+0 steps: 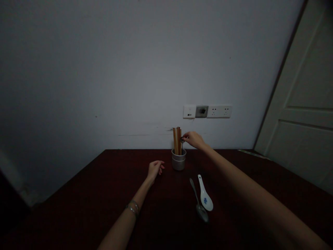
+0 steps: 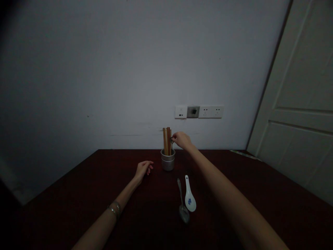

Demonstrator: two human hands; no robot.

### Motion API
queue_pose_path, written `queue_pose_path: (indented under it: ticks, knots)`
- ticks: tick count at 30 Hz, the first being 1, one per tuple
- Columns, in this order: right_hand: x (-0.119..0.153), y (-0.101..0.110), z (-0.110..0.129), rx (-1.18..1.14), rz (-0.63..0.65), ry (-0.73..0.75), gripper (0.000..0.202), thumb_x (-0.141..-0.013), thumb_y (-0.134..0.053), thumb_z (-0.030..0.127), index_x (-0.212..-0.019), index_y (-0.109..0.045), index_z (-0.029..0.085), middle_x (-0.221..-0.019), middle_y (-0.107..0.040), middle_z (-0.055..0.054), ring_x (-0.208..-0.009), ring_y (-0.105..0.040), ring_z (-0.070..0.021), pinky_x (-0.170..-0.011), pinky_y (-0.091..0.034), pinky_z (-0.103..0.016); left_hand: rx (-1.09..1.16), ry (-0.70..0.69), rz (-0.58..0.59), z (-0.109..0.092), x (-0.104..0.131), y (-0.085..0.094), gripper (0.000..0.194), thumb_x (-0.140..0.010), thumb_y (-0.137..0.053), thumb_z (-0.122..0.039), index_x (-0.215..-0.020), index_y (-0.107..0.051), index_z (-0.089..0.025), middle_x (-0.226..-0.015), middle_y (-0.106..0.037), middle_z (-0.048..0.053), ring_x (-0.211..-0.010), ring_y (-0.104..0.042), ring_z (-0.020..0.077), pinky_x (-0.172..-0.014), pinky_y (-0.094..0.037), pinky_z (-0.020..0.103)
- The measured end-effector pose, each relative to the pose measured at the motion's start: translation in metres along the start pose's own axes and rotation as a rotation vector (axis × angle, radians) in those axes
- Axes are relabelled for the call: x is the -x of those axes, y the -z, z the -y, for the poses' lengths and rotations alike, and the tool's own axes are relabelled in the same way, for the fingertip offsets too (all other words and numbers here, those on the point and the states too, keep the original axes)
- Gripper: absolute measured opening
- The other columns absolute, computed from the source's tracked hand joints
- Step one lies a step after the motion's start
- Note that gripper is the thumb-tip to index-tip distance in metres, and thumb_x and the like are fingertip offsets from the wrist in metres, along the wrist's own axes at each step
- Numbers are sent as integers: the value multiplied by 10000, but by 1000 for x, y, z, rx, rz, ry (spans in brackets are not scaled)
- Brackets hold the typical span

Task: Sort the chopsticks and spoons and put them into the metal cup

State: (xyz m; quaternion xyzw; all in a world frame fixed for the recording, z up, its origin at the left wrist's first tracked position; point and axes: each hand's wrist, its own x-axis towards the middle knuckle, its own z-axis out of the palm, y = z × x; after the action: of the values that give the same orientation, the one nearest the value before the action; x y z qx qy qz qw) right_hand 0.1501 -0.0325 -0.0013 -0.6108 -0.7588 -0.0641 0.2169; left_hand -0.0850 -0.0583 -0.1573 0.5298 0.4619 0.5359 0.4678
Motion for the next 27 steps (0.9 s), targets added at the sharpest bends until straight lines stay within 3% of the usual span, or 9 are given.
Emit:
queue_pose_path:
  ticks: [11,17,24,27]
  knots:
    - [1,5,-1,-1,-26,11,276,-801,-498,398,-923,-681,230,-906,-683,-50,-833,-607,-169,-634,-400,-219,-7,-13,-3,-1,1,0,220,-715,-483,-267,-754,-616,-96,-531,-568,2,-345,-416,49,-334,-296,168]
    - [11,4,-25,-65,-56,-40,320,-797,-497,406,-971,-669,199,-942,-681,-74,-850,-614,-183,-673,-418,-239,4,-21,12,1,-1,0,212,-707,-486,-258,-746,-613,-93,-525,-567,5,-339,-413,53,-321,-287,169]
    - [79,-39,-76,-154,65,-166,313,-807,-470,359,-991,-660,193,-1016,-665,-79,-950,-599,-215,-779,-432,-280,-36,-21,23,5,-4,0,216,-713,-486,-270,-751,-610,-96,-518,-559,1,-340,-409,54,-319,-294,171]
    - [116,-58,-93,-200,148,-144,339,-808,-464,334,-1054,-634,174,-1090,-632,-97,-1023,-569,-218,-876,-406,-289,-57,-33,33,6,-4,0,225,-720,-478,-272,-756,-610,-93,-522,-557,3,-342,-405,54,-316,-293,170]
